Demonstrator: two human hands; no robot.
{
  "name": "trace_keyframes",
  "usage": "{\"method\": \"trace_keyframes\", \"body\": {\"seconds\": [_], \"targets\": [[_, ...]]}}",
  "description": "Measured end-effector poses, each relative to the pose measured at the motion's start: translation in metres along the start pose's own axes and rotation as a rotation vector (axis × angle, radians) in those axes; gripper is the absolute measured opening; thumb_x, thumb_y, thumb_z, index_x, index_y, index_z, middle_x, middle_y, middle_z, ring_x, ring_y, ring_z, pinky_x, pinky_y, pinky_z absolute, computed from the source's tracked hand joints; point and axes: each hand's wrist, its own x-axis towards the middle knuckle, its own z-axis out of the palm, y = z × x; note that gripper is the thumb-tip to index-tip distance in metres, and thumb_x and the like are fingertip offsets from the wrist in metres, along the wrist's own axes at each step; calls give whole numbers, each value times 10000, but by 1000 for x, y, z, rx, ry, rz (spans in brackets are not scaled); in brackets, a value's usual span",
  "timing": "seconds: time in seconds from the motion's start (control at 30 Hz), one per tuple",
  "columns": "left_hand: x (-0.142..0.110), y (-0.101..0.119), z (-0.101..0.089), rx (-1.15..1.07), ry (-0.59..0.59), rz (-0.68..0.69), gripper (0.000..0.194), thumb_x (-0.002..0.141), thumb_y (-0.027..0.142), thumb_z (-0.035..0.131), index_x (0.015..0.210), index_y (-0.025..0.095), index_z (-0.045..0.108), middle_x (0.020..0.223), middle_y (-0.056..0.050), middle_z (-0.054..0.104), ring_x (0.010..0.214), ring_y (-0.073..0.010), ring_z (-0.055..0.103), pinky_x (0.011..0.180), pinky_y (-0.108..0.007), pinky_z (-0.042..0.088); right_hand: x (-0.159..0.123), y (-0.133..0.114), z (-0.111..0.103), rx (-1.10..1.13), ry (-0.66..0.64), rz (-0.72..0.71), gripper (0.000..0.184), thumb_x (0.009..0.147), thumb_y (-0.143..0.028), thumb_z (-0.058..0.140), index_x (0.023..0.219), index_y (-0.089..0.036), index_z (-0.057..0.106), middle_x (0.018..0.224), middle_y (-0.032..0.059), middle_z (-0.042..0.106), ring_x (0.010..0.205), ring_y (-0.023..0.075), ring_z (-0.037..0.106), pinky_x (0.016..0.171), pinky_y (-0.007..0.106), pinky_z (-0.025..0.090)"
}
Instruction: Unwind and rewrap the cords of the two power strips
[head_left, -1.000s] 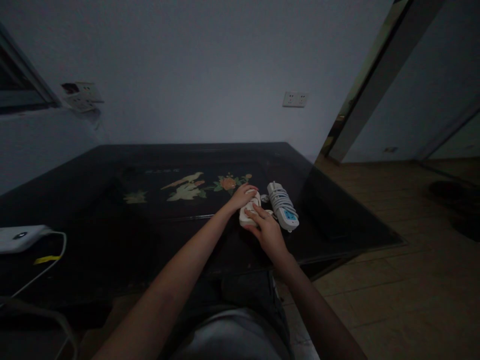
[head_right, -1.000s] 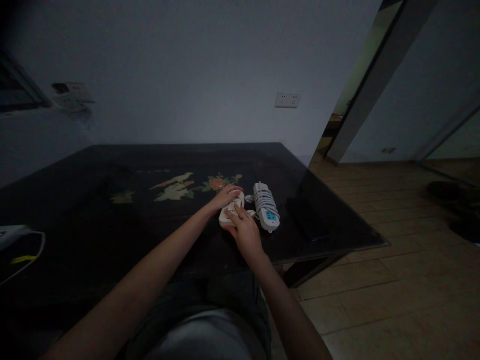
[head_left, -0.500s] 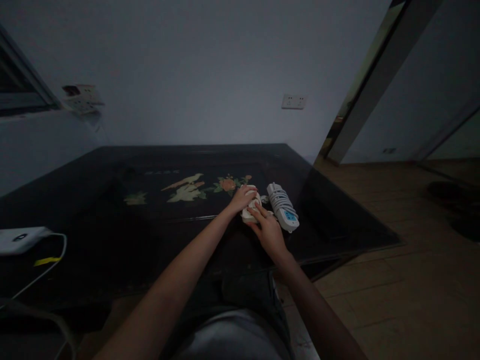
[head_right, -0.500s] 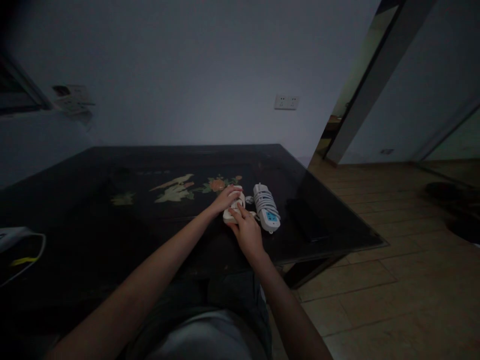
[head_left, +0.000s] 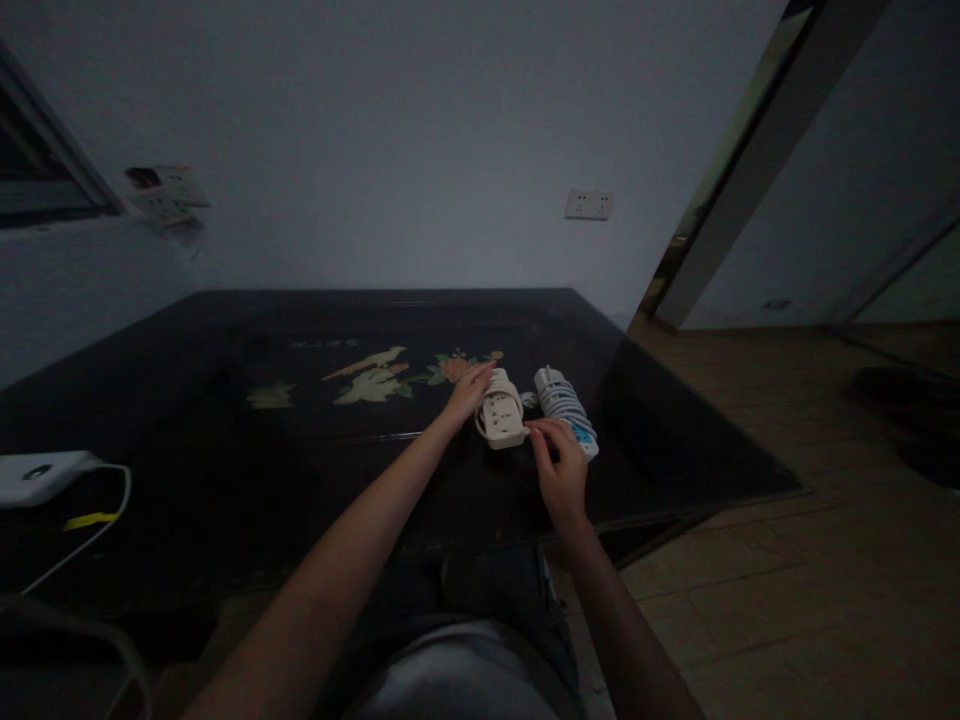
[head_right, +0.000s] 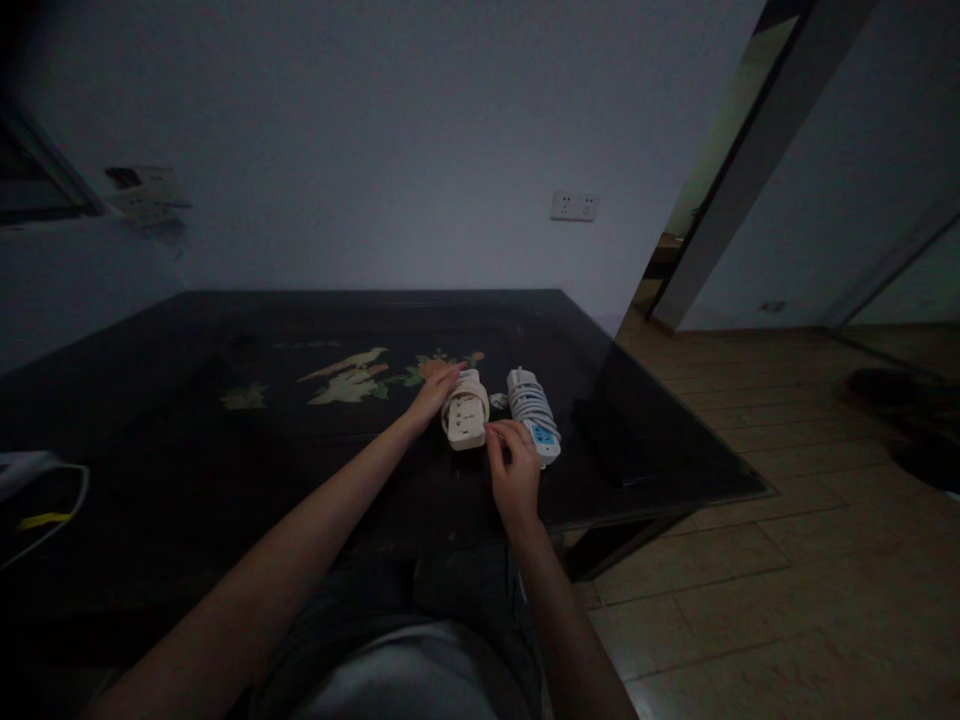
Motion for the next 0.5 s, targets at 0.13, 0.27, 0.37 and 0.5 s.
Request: {"method": "trace_keyframes", "body": {"seconds": [0.13, 0.27, 0.37, 0.5], "targets": [[1, 7, -7, 56, 57, 38, 307, 865, 295, 517, 1108, 180, 665, 1190, -93, 636, 1167, -227, 526, 1031, -374, 353, 1, 1, -8, 57, 108, 16, 215, 921, -226, 447, 870, -168, 647, 856, 61, 641, 843, 180, 586, 747, 314, 455], [-8, 23, -34, 66, 152, 111, 213, 823, 289, 555, 953, 176, 680, 1063, -72, 668, 1047, -210, 578, 957, -352, 414, -6, -18, -6, 91, 52, -112, 207, 921, -200, 442, 804, -171, 610, 779, 49, 622, 776, 164, 575, 721, 295, 437], [-29, 31, -57, -119, 148, -10, 239, 808, 388, 552, 770, 163, 623, 794, -40, 655, 753, -157, 617, 711, -271, 486, -9, -49, 16, 157, -243, -259, 298, 939, -235, 415, 690, -174, 566, 683, 34, 590, 686, 142, 550, 659, 263, 412], [-60, 23, -77, -278, 123, -163, 288, 768, 451, 560, 725, 166, 552, 669, -13, 599, 572, -113, 565, 568, -230, 452, 2, -82, 76, 162, -795, -306, 355, 935, -326, 455, 643, -167, 579, 668, 14, 613, 664, 119, 550, 640, 230, 376]]}}
